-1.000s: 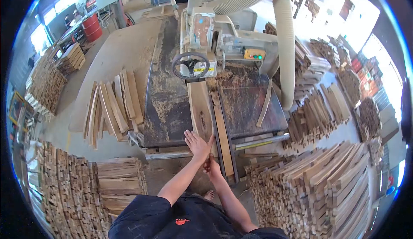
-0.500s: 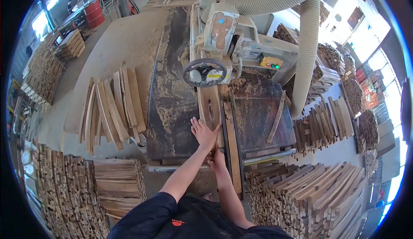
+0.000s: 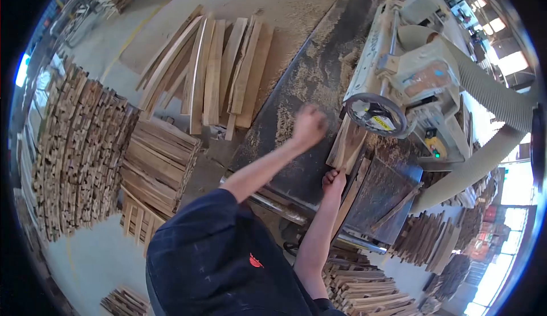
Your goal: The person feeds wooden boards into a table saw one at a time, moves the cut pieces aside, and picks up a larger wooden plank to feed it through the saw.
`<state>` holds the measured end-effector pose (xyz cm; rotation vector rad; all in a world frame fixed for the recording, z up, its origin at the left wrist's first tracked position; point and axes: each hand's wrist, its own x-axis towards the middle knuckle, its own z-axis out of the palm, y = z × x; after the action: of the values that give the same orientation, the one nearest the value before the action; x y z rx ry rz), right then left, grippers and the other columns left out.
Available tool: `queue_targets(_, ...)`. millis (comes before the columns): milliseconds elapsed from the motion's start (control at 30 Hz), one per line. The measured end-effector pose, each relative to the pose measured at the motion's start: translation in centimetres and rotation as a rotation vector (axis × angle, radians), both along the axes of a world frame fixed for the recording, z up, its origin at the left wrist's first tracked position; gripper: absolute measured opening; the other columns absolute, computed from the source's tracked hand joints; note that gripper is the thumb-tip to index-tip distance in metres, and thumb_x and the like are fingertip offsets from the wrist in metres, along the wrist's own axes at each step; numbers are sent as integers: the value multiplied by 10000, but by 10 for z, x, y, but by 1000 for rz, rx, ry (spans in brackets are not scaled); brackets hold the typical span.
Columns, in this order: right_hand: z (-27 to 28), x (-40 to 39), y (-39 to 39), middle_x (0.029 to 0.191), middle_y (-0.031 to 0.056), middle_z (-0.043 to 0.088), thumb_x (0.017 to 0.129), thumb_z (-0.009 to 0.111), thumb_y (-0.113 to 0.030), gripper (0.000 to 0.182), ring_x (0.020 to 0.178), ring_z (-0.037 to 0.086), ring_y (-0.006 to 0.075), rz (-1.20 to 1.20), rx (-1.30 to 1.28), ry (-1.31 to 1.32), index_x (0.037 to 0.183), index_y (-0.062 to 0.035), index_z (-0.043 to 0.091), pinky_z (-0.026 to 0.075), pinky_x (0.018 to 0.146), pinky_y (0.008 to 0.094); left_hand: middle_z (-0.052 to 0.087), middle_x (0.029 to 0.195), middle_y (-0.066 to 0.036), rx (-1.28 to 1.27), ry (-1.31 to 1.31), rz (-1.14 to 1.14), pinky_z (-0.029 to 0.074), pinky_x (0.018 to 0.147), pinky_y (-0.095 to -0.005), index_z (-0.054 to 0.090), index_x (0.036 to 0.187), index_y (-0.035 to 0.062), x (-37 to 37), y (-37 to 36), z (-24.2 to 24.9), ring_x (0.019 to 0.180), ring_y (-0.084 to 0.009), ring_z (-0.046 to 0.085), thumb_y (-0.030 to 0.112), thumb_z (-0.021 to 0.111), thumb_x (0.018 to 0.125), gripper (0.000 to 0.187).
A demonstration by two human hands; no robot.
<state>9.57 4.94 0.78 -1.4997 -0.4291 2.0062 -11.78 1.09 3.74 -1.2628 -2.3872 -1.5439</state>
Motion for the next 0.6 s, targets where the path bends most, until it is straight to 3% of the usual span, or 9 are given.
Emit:
queue_targets(33, 4, -2, -5, 569, -70, 374, 1053, 461, -504, 435, 445, 340, 80, -17, 19, 8, 761, -183, 490, 230, 366, 254, 618, 1161, -215, 11, 19, 107, 471, 972, -537, 697, 918, 39, -28, -28, 21, 1148, -444, 566, 81, 710, 700, 223)
queue_targets(100, 5, 2, -10, 570, -74, 381, 1049, 469, -507, 434, 445, 345, 79, -36, 30, 5, 766, -179, 494, 240, 370, 253, 511, 1329, -256, -110, 208, 472, 392, 1031, -588, 646, 1163, 54, -80, -78, 22, 1275, -484, 455, 85, 719, 769, 402)
queue_targets(167, 5, 13, -3, 579, -58, 382, 1049, 471, -507, 426, 465, 360, 86, -7, -82, 229, 792, -168, 489, 256, 391, 254, 452, 1398, -298, -271, 183, 625, 404, 1033, -550, 557, 1343, 36, -125, -125, 15, 1294, -482, 430, 181, 767, 794, 605)
queue_targets(300, -4, 22, 1, 582, -64, 397, 1039, 485, -510, 431, 470, 381, 77, 43, -83, 248, 774, -171, 504, 288, 395, 248, 623, 1197, -199, -370, 181, 406, 494, 949, -419, 527, 1378, 2, -158, -181, -10, 1136, -349, 601, 210, 789, 821, 650)
queue_targets(367, -7, 20, 11, 582, -69, 395, 1035, 496, -510, 434, 471, 381, 76, 54, -75, 213, 757, -177, 500, 287, 400, 241, 683, 1059, -142, -137, -203, 277, 535, 875, -403, 481, 1424, -8, -161, -191, -9, 969, -273, 678, 201, 730, 874, 639)
queue_targets(400, -9, 16, 21, 582, -69, 395, 1035, 496, -510, 434, 471, 381, 76, 62, -77, 215, 757, -177, 500, 287, 400, 241, 683, 1059, -142, -136, -201, 285, 535, 875, -403, 481, 1424, -8, -160, -197, 11, 969, -273, 678, 201, 730, 874, 639)
queue_targets(433, -12, 20, 24, 588, -69, 394, 1037, 495, -509, 429, 472, 381, 79, 80, -99, 278, 765, -177, 496, 282, 397, 242, 685, 1053, -142, 33, -667, 268, 555, 824, -383, 458, 1443, 0, -153, -206, 31, 915, -250, 687, 234, 689, 901, 633)
queue_targets(500, -22, 31, 20, 601, -61, 390, 1042, 494, -499, 423, 477, 381, 82, 86, -78, 294, 776, -170, 476, 274, 392, 245, 673, 1002, -129, 605, -1366, -37, 582, 685, -336, 443, 1437, 39, -129, -214, 47, 794, -198, 677, 385, 577, 990, 580)
queue_targets(600, -23, 11, 6, 623, -28, 391, 1055, 486, -470, 413, 485, 378, 89, 30, 118, 143, 809, -139, 461, 267, 386, 254, 655, 959, -170, 704, -1607, -193, 583, 681, -297, 462, 1334, 26, -102, -224, 31, 791, -206, 671, 441, 485, 1038, 510)
